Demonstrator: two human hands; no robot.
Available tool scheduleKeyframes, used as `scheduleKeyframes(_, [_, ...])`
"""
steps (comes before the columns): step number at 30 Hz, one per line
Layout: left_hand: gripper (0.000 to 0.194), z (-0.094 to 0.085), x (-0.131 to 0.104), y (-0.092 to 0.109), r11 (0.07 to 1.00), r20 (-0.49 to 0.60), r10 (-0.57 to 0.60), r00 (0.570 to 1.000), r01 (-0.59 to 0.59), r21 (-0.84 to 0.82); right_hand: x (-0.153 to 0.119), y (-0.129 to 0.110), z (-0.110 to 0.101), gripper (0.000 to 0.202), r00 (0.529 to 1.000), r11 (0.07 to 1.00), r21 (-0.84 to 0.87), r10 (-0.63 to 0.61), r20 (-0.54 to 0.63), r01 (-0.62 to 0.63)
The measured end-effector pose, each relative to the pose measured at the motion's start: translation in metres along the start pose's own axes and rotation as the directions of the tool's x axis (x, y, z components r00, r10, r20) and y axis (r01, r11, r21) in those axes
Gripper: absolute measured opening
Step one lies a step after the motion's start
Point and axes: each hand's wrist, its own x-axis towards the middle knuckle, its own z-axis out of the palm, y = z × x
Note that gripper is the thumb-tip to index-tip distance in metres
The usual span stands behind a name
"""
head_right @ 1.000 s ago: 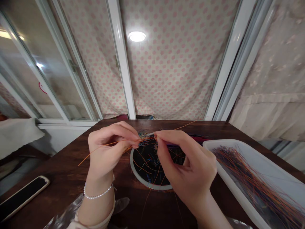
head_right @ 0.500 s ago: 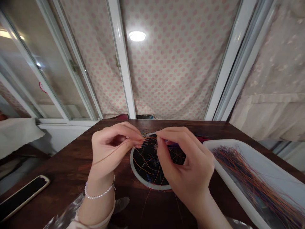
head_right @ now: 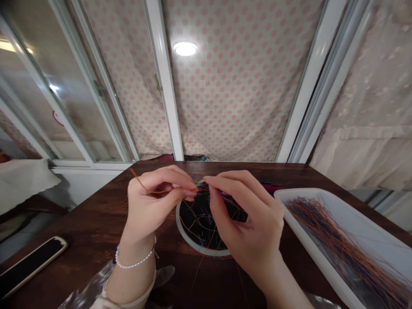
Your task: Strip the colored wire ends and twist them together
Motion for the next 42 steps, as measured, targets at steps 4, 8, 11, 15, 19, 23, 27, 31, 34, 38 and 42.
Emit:
scheduleKeyframes(4, [0.018,0.001,0.000,0.001,0.999,-0.009,-0.025,1.000,0.025,-0.020,0.000,-0.001,0.000,0.034,1.000,1.000,-0.006,-0.006,0.007,0.006])
scheduleKeyframes(8, [0.017,0.003,0.002,0.001,0.997,-0.016,-0.052,0.999,0.051,-0.049,0.002,-0.001,0.001,0.031,0.998,1.000,0.025,-0.015,0.066,0.013])
scheduleKeyframes(11, [0.017,0.003,0.002,0.000,0.998,-0.029,-0.054,0.998,0.053,-0.046,0.004,0.000,0.002,0.027,0.992,0.995,0.096,-0.011,0.126,-0.001])
scheduleKeyframes(15, [0.018,0.004,0.003,-0.001,0.999,-0.041,-0.049,0.998,0.049,-0.003,0.005,0.002,0.004,0.026,0.994,0.982,0.181,0.025,0.110,-0.045])
scheduleKeyframes(19, [0.015,0.003,0.004,-0.001,1.000,-0.040,-0.028,0.999,0.029,0.008,0.006,0.006,0.004,0.027,0.995,0.984,0.174,0.011,0.103,-0.029])
scheduleKeyframes(23, [0.016,-0.001,0.007,-0.001,0.999,-0.111,-0.037,0.993,0.040,0.025,0.005,0.011,0.001,0.021,0.992,0.992,0.108,0.053,0.114,-0.066])
scheduleKeyframes(27, [0.015,-0.006,0.010,-0.005,0.999,-0.237,-0.023,0.971,0.033,0.038,0.005,0.018,-0.002,0.012,0.981,0.986,0.051,0.149,0.126,-0.157])
scheduleKeyframes(31, [0.009,-0.004,0.011,-0.015,0.997,-0.455,-0.054,0.889,0.026,-0.069,0.007,0.024,-0.007,0.007,0.956,0.967,0.041,0.241,0.168,-0.251])
scheduleKeyframes(34, [0.017,-0.001,0.012,-0.024,0.980,-0.583,-0.124,0.803,0.008,-0.197,0.009,0.026,-0.008,0.012,0.923,0.954,0.081,0.255,0.289,-0.289])
scheduleKeyframes(38, [0.040,0.003,0.013,-0.030,0.901,-0.592,-0.323,0.739,0.049,-0.431,0.007,0.028,-0.001,0.018,0.880,0.936,0.126,0.257,0.400,-0.330])
scheduleKeyframes(42, [0.054,0.008,0.011,-0.029,0.801,-0.536,-0.506,0.676,0.139,-0.582,0.002,0.030,0.012,0.017,0.865,0.897,0.222,0.263,0.428,-0.382])
